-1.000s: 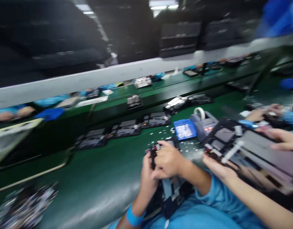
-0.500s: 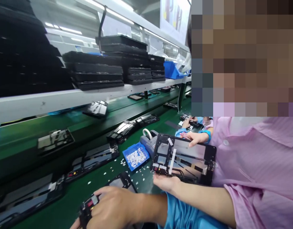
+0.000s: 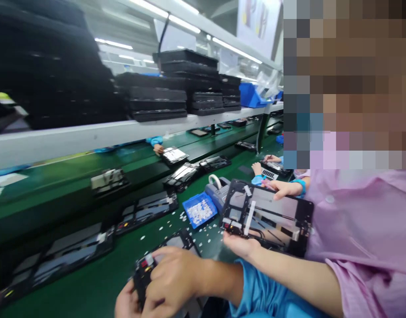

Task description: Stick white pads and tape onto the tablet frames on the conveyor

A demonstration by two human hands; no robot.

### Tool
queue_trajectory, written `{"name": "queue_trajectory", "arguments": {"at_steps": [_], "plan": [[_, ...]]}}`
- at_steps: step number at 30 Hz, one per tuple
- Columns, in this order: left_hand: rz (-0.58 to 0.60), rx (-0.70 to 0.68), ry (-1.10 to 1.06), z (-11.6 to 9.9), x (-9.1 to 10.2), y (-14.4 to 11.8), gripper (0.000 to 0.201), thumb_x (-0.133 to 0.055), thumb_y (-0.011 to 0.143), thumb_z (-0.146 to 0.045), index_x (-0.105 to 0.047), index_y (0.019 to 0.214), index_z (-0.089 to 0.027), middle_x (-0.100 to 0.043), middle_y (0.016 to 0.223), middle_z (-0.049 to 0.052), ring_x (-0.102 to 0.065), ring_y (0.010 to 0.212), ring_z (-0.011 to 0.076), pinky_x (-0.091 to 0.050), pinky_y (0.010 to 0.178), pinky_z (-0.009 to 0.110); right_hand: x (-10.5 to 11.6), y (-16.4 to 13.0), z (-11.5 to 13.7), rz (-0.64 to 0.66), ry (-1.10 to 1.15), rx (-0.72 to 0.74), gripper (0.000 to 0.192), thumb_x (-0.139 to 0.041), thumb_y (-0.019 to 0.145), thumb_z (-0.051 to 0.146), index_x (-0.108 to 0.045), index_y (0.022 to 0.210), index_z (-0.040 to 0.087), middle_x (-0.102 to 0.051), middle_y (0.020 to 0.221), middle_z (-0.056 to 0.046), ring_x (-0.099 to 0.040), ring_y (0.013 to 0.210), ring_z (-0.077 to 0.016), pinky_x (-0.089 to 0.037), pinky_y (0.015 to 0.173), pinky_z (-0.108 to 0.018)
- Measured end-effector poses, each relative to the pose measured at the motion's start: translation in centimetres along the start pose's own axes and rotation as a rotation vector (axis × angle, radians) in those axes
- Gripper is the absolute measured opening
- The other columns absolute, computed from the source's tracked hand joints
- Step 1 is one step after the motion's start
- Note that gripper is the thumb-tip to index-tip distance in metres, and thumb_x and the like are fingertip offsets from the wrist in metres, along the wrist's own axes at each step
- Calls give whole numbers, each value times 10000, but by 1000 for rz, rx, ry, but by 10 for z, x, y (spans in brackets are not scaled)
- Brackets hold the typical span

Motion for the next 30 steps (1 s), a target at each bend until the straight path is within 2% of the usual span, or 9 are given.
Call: {"name": "queue_trajectory", "arguments": {"at_steps": [2,4,5,7,13,19,25,27,30], "plan": [[-42,80,-64,-8,-1,-12,730,-767,640,-714,-564,1236,-346,-723,951,13,-737,967,348,-636,825,510,0,-14,9,-87,-28,14,502,-615,864,773,-770,767,306,-621,583,54,-623,691,-164,-460,1115,-381],[-59,129,-88,-17,-1,-23,677,-763,691,-661,-544,1219,-300,-721,1112,70,-721,1059,347,-590,957,531,3,-30,17,-243,-69,-10,482,-539,968,688,-748,767,303,-628,605,29,-605,689,-175,-420,1159,-376],[-51,132,-93,-21,-1,-26,667,-771,708,-613,-534,1236,-282,-708,1178,89,-703,1122,344,-554,1026,533,4,-38,20,-323,-69,14,569,-452,1004,698,-707,708,285,-597,580,21,-575,648,-173,-446,1132,-364],[-33,123,-129,-25,2,-29,586,-739,773,-511,-528,1246,-236,-694,1228,110,-676,1181,326,-504,1089,521,4,-49,19,-373,27,33,699,-303,1045,709,-622,625,250,-549,561,1,-514,593,-174,-468,1104,-430],[22,142,-268,-20,10,-35,452,-674,874,-322,-541,1287,-194,-695,1259,110,-660,1165,254,-501,1040,406,-3,-65,6,-354,134,-23,608,-371,1078,604,-505,619,228,-478,589,35,-446,565,-125,-444,1108,-400],[45,184,-361,-8,11,-37,449,-654,928,-333,-531,1332,-182,-668,1360,143,-638,1243,269,-475,1083,420,-16,-86,-11,-315,137,-105,527,-429,1080,517,-450,637,231,-420,598,51,-417,574,-123,-442,1089,-414],[8,247,-321,-3,12,-33,473,-681,892,-381,-562,1304,-180,-701,1315,143,-668,1212,283,-505,1050,415,-30,-113,-34,-362,302,-365,443,-534,1035,366,-427,622,244,-385,570,57,-392,563,-132,-437,1070,-427],[-1,268,-313,-1,13,-33,515,-721,847,-402,-561,1284,-181,-702,1298,139,-669,1189,283,-498,1049,411,-31,-118,-35,-369,332,-475,443,-519,1028,329,-401,609,249,-381,562,49,-402,572,-140,-464,1006,-417],[-23,306,-331,10,15,-27,596,-781,788,-418,-531,1282,-197,-696,1265,117,-655,1174,279,-477,1044,400,-36,-121,-37,-349,263,-584,438,-500,1013,294,-353,603,252,-418,585,24,-451,609,-152,-476,777,-359]]}}
Point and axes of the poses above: each hand's wrist, its own y-axis towards the middle knuckle, its own x-axis out of the back of the hand, z = x × y, the point moved 2 cm from there along y, towards the middle knuckle
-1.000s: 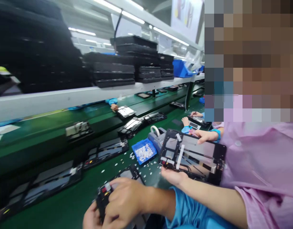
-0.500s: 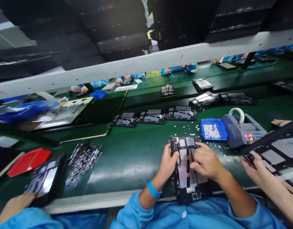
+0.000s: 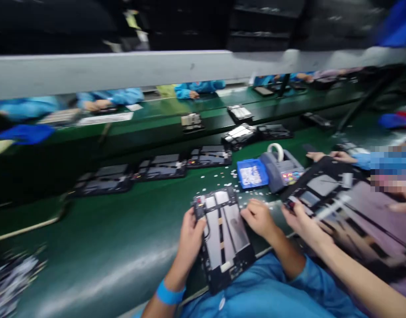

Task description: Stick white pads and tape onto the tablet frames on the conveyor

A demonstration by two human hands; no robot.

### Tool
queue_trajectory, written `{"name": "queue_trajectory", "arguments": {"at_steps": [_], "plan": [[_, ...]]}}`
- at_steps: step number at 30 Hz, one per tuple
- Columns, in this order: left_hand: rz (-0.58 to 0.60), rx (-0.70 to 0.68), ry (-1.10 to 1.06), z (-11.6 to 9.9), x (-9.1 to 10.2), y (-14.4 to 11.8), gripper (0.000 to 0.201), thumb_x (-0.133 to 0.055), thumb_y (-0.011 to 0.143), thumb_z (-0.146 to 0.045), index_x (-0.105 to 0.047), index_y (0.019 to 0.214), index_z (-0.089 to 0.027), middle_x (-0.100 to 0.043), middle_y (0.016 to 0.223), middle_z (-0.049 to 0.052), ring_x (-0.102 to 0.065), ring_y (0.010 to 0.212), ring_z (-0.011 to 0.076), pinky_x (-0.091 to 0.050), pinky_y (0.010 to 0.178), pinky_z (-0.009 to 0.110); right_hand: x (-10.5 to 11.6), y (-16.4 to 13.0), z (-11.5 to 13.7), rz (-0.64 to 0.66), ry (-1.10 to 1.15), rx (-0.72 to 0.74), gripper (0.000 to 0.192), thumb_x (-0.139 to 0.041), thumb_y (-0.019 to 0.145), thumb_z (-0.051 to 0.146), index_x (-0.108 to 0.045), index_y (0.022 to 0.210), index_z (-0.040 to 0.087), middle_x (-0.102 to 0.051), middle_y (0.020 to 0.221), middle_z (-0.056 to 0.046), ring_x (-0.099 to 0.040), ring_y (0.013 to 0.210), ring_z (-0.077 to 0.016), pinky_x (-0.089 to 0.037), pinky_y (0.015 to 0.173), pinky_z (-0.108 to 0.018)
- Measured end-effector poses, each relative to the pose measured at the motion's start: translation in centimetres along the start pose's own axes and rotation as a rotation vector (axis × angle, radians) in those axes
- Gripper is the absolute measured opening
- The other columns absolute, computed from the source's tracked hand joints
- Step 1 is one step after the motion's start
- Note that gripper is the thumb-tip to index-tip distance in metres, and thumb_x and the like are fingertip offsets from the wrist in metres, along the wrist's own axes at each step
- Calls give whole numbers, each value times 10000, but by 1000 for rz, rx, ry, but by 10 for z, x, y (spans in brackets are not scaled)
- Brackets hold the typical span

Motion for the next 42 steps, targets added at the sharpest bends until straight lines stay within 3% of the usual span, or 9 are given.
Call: {"name": "queue_trajectory", "arguments": {"at_steps": [4,15,25,32,42], "plan": [[-9,56,2,9,1,13,624,-787,783,-469,-543,1298,-215,-718,1225,92,-674,1125,270,-512,970,377,-5,-3,-10,8,-59,-86,423,-534,989,256,-351,608,257,-467,599,7,-475,609,-162,-389,640,-347],[-29,74,-46,6,-4,12,624,-806,747,-428,-566,1282,-215,-718,1266,108,-675,1187,294,-513,1017,410,-15,-13,-11,69,36,-209,429,-560,964,259,-352,590,237,-446,599,18,-454,622,-142,-290,623,-325],[-34,102,-44,11,-1,15,649,-820,717,-474,-568,1247,-197,-727,1177,88,-704,1071,270,-544,919,376,-23,-21,-12,101,104,-244,420,-585,971,293,-453,582,204,-493,611,24,-494,645,-128,-305,632,-281],[-37,113,-62,10,-1,14,673,-840,705,-468,-566,1253,-189,-735,1194,92,-713,1078,270,-551,922,377,-26,-24,-12,122,127,-253,409,-582,989,325,-556,599,205,-579,627,2,-546,675,-148,-374,663,-276],[-32,122,-68,13,0,14,654,-832,733,-454,-564,1269,-191,-728,1233,101,-695,1148,289,-541,970,404,-28,-24,-10,127,140,-276,410,-621,982,346,-580,599,206,-566,613,7,-527,659,-151,-378,653,-278]]}}
Point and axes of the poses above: each hand's wrist, its own y-axis towards the middle knuckle, its own x-axis out of the back of the hand, z = x × y, the point moved 2 cm from there along y, towards the middle knuckle
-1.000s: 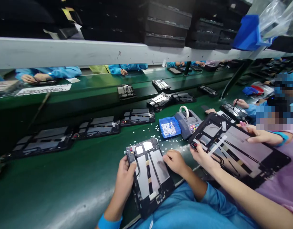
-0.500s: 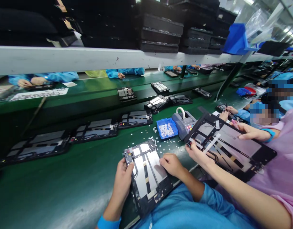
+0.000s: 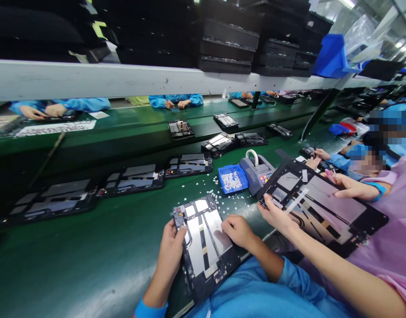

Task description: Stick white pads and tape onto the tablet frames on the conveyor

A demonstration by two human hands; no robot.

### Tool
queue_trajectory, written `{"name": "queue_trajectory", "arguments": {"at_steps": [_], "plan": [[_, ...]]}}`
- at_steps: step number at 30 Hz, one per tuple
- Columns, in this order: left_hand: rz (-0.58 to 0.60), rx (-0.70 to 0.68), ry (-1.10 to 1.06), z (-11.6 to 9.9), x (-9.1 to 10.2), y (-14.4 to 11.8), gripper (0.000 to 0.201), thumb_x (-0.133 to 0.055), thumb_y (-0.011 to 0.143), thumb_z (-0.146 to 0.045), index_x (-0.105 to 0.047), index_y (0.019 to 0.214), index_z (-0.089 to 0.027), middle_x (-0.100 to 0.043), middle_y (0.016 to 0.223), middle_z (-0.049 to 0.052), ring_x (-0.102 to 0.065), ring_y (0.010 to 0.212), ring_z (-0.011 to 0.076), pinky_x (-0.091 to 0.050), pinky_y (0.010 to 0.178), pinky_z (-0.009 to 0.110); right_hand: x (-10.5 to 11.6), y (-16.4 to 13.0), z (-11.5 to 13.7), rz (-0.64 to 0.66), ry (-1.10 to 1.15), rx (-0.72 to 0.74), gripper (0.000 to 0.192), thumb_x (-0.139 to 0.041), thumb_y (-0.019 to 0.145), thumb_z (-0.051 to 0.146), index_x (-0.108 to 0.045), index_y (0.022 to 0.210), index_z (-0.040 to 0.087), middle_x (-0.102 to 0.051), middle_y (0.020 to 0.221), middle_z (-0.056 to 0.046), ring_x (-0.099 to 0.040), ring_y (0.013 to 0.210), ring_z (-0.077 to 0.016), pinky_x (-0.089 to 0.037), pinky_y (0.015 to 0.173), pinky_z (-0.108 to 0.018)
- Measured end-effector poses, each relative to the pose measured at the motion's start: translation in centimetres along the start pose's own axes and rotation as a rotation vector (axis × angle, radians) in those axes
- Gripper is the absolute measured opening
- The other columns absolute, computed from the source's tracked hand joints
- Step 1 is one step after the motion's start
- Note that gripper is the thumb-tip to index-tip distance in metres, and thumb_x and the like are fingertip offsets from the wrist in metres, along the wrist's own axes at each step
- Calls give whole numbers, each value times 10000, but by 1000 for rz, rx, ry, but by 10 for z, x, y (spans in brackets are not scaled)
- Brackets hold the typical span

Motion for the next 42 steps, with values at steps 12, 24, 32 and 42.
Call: {"name": "queue_trajectory", "arguments": {"at_steps": [12,24,32,42], "plan": [[12,-1,-16,0,0,-1,690,-835,725,-473,-559,1288,-185,-715,1266,111,-699,1143,275,-540,969,379,-5,-2,-5,-14,-10,7,389,-585,977,286,-557,598,202,-584,636,7,-550,671,-143,-385,656,-268],[15,-104,51,0,-2,-10,526,-767,775,-376,-585,1225,-173,-734,1241,133,-707,1126,271,-519,1018,424,7,-14,2,7,-1,70,420,-481,1017,318,-550,612,229,-593,623,-25,-568,626,-182,-394,608,-321],[88,-136,334,-1,14,-21,485,-672,885,-304,-580,1341,-166,-731,1106,91,-674,898,212,-521,827,346,20,-3,0,17,-89,128,423,-553,1013,449,-584,645,243,-573,649,-5,-567,642,-178,-408,630,-316],[78,-87,453,-3,18,-28,462,-623,931,-265,-586,1386,-193,-706,1023,45,-571,714,162,-435,668,295,15,13,2,48,-105,93,345,-570,989,498,-678,765,258,-681,788,-38,-653,738,-204,-498,688,-325]]}}
Point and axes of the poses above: each hand's wrist, its own y-axis towards the middle knuckle, its own x-axis out of the back of the hand, z = x × y, the point moved 2 cm from there along y, towards the middle knuckle
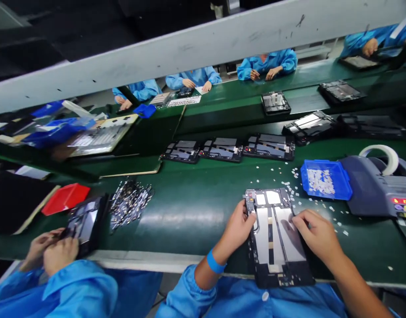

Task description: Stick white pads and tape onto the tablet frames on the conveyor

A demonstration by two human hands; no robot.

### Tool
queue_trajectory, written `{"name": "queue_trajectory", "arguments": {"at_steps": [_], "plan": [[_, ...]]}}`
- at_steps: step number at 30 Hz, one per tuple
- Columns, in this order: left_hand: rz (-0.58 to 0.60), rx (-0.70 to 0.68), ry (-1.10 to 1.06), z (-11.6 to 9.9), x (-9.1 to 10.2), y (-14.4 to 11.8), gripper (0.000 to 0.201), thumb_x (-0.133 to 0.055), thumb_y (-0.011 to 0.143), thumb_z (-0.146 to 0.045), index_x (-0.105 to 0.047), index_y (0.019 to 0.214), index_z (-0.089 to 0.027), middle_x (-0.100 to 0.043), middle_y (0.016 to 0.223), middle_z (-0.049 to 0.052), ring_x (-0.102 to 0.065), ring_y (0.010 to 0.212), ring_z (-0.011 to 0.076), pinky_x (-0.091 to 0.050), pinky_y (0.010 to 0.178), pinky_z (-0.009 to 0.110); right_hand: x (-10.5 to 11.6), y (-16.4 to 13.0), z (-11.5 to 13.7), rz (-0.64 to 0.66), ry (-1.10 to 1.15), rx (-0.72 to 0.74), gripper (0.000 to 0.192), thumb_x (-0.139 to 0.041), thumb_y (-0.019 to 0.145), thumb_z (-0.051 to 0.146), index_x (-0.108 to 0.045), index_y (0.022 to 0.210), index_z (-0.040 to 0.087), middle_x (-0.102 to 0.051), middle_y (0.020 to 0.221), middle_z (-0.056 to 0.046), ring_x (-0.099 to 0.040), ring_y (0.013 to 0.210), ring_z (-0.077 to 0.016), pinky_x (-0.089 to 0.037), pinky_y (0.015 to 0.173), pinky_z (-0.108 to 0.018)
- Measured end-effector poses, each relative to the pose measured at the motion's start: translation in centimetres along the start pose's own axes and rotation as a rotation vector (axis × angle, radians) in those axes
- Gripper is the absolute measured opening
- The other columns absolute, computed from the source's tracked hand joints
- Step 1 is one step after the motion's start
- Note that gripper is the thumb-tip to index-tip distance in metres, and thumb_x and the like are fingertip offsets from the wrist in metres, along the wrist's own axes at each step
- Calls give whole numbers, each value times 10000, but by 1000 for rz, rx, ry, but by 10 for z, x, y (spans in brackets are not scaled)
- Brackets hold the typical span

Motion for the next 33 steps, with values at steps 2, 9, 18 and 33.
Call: {"name": "queue_trajectory", "arguments": {"at_steps": [2,9,18,33], "plan": [[8,-1,-10,0,0,-1,450,-632,932,-261,-596,1377,-198,-704,1003,41,-559,705,163,-423,660,295,-1,-2,-11,-32,6,-84,296,-594,963,520,-716,904,257,-724,914,-62,-671,773,-216,-520,667,-329],[-54,-4,92,7,3,-2,475,-639,925,-238,-598,1397,-207,-628,1034,52,-559,743,165,-443,719,311,-14,-15,-38,161,219,-322,450,-627,927,543,-656,1254,234,-772,1046,-98,-728,824,-240,-570,663,-346],[-37,49,125,8,2,-3,469,-619,936,-241,-588,1404,-227,-512,1018,14,-541,743,124,-469,732,287,-8,-13,-22,272,167,-401,511,-625,911,567,-616,1304,240,-735,1174,-89,-710,906,-244,-546,711,-354],[-76,-32,-138,-7,-2,-24,611,-590,974,-286,-438,1563,-222,-627,1275,106,-591,877,160,-530,860,338,4,-34,-1,113,442,-403,528,-774,852,483,-554,1278,261,-677,1021,-43,-632,774,-187,-562,716,-336]]}}
Point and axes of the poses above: each hand's wrist, its own y-axis towards the middle knuckle, its own x-axis out of the back of the hand, z = x × y, the point moved 2 cm from there along y, towards the middle knuckle
